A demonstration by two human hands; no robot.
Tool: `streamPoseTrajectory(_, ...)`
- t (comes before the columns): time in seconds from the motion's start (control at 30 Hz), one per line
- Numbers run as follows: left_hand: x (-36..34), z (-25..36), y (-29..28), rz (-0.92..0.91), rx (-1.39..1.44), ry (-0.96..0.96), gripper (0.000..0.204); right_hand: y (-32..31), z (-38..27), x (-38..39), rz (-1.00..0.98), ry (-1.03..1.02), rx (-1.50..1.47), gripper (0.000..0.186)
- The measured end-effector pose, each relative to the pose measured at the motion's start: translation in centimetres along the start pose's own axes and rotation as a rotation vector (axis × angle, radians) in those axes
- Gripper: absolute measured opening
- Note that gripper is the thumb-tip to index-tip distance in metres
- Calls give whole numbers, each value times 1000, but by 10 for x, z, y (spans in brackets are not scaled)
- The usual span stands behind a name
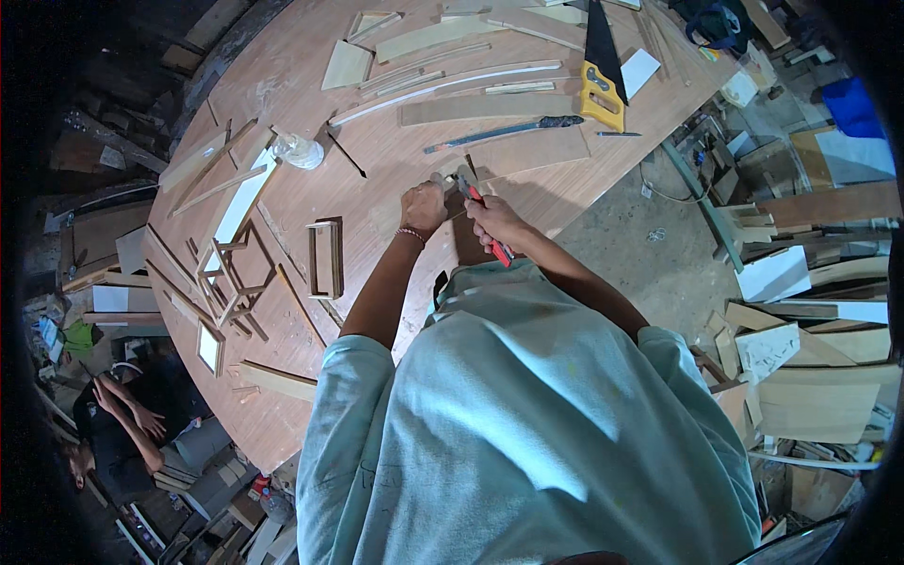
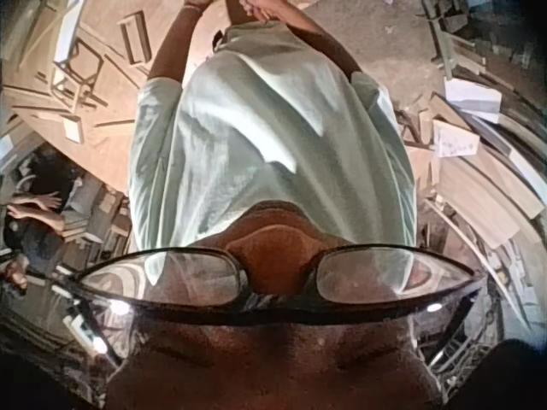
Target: The person cuts a small wood piece on a workshop table using a utility knife.
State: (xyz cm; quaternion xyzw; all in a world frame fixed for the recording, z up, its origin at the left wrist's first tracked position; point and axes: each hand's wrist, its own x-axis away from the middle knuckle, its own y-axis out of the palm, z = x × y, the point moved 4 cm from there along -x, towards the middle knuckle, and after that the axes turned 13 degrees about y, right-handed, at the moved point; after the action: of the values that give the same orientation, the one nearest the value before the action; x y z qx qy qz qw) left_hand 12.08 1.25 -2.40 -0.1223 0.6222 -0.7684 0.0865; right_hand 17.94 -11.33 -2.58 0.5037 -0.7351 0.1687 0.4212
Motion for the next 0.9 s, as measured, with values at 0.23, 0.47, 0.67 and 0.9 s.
streamPoseTrajectory(0.23,-7,-16,18,22,28,94,25,2,6,-10,608,-393,538,33)
streamPoseTrajectory(0.47,-12,-25,17,1,79,144,27,2,5,-7,731,-276,734,36)
streamPoseTrajectory(0.67,-14,-21,-4,-2,138,55,33,5,-7,1,762,-389,821,33)
streamPoseTrajectory(0.9,-21,-23,2,-79,100,50,31,2,-6,-16,706,-377,869,31)
